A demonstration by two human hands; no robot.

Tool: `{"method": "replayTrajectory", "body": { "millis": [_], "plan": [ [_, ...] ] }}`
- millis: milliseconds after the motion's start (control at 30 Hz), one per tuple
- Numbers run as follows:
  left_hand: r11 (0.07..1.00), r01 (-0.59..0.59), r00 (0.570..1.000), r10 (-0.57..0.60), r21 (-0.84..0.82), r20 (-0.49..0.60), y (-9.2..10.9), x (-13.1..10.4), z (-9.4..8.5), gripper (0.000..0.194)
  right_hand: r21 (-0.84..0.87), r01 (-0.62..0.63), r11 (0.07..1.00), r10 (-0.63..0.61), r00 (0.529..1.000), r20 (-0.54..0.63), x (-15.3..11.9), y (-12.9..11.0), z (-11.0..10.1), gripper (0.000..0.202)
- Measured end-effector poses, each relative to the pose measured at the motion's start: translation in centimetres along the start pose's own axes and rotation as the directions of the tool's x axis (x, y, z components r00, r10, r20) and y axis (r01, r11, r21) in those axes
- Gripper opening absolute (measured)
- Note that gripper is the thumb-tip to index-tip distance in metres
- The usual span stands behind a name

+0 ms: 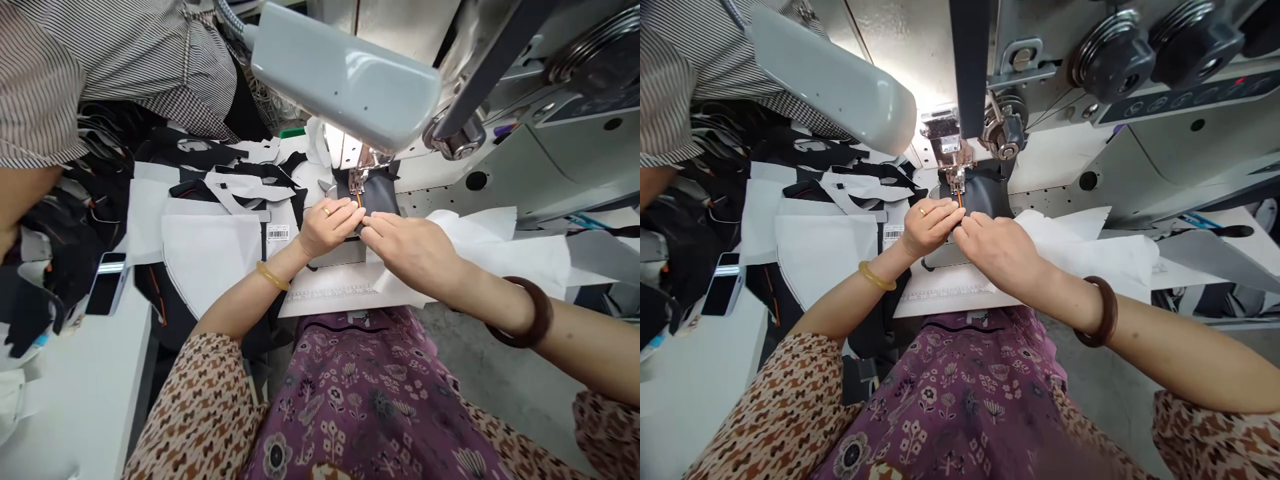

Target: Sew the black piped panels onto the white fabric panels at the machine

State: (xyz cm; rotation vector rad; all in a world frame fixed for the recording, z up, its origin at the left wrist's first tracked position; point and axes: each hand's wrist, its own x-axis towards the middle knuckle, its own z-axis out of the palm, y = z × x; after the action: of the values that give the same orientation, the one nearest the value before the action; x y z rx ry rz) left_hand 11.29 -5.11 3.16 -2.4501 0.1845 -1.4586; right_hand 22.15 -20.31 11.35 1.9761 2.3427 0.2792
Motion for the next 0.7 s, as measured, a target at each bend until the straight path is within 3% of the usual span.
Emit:
{"method": "replayTrajectory", "body": {
  "millis": [167,333,433,533,633,700],
  "plan": [
    [0.987,0.157,0.986,-0.158,-0.031,-0.052,-0.1,0.2,0.9,0.012,-0.041,-0.053,0.998,0.054,0.999,0.001,1.4,0.5,-0.3,0.021],
    [0.978,0.175,0.984,-0.170,-0.109,0.055,-0.9,-0.2,0.4,0.015,-0.016,-0.158,0.987,0.158,0.987,-0.005,0.8,-0.5,0.1,0.022],
    [0.988,0.121,0.987,-0.110,-0.094,0.117,-0.9,-0.2,-0.2,0.012,0.082,-0.300,0.950,0.282,0.942,0.181,-0.8,-0.1,1.3,0.015],
    [0.996,0.031,0.992,-0.020,-0.084,0.123,-0.6,0.1,-0.5,0.018,0.278,-0.392,0.877,0.267,0.879,0.395,-2.2,0.8,3.9,0.029],
    [0.998,0.002,0.995,0.005,-0.070,0.104,0.0,0.5,-0.7,0.020,0.399,-0.404,0.824,0.293,0.904,0.310,-2.8,0.7,6.4,0.017],
    [0.999,0.015,0.991,-0.009,-0.045,0.132,0.4,0.8,-0.9,0.014,0.396,-0.439,0.806,0.352,0.895,0.275,-3.1,0.0,6.7,0.012]
  ]
}}
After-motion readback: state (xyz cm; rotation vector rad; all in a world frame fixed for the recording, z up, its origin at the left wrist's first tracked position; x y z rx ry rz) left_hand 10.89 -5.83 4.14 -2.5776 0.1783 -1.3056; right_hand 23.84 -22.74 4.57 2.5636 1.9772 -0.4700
